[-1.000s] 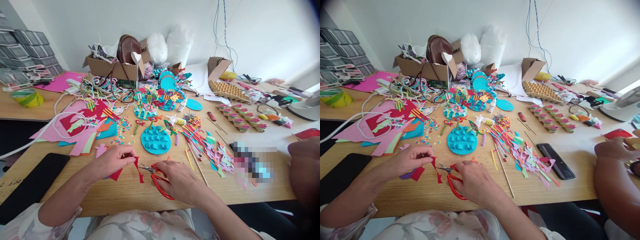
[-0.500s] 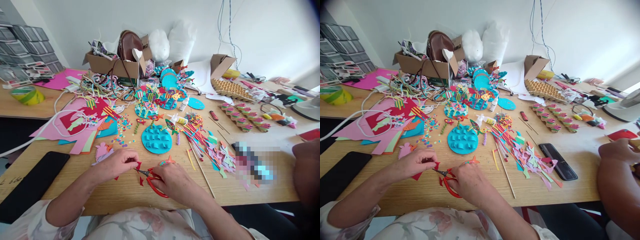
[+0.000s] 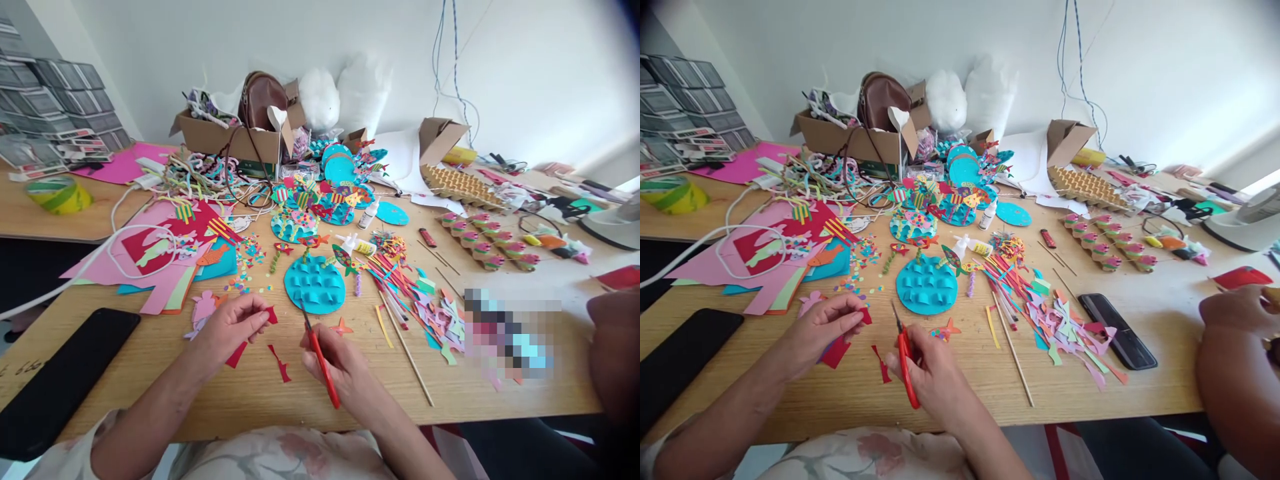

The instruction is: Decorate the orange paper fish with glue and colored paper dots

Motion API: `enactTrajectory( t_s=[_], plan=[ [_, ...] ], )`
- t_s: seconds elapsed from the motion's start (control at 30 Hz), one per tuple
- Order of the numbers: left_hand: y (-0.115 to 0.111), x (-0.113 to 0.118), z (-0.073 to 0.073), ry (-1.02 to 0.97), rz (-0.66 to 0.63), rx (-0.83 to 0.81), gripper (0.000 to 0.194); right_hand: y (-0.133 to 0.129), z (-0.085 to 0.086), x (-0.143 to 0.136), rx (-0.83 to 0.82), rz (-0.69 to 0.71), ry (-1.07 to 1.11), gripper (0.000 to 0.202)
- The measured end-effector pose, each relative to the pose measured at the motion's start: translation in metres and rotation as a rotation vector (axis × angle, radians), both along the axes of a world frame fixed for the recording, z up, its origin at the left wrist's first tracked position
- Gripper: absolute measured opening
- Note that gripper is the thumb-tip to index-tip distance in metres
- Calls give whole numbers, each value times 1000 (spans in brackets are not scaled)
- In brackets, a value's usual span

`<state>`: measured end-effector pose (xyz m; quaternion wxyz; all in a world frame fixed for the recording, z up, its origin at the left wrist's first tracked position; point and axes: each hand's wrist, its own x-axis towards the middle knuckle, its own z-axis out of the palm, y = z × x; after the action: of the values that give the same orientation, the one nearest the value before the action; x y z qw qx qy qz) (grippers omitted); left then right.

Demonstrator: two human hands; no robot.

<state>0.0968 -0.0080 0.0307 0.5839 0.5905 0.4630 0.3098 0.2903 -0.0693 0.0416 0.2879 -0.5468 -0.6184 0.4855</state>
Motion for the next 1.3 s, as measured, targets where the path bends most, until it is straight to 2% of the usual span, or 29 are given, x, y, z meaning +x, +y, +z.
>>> enactTrajectory(
  t_s=[0.07,0.13,0.27,0.33,0.43,0.53,0.83,0.93,1.13,1.3],
  plan=[
    [-4,9,0,-47,-46,-13,18,6,-2,-6,-20,-104,231,31],
    [-7,15,0,-46,-115,-6,18,12,-3,-12,-16,-179,358,32],
    [-8,20,0,59,-254,58,15,21,-3,-19,-4,-199,397,28],
    [-9,20,-1,127,-276,94,14,23,-4,-21,-1,-205,363,25],
    [-9,21,-2,158,-269,105,14,24,-7,-22,33,-235,310,21],
    [-9,24,-6,94,-252,74,17,24,-9,-23,67,-271,281,22],
    [-14,28,-11,-50,-134,2,22,23,-12,-25,107,-349,371,22],
    [-13,25,-8,-87,-109,-50,23,18,-10,-19,116,-322,284,18],
    [-9,17,2,-90,4,-139,21,-2,-7,-2,89,9,-212,20],
    [-10,15,1,-116,55,-170,20,-7,-13,0,99,72,-476,17]
  ],
)
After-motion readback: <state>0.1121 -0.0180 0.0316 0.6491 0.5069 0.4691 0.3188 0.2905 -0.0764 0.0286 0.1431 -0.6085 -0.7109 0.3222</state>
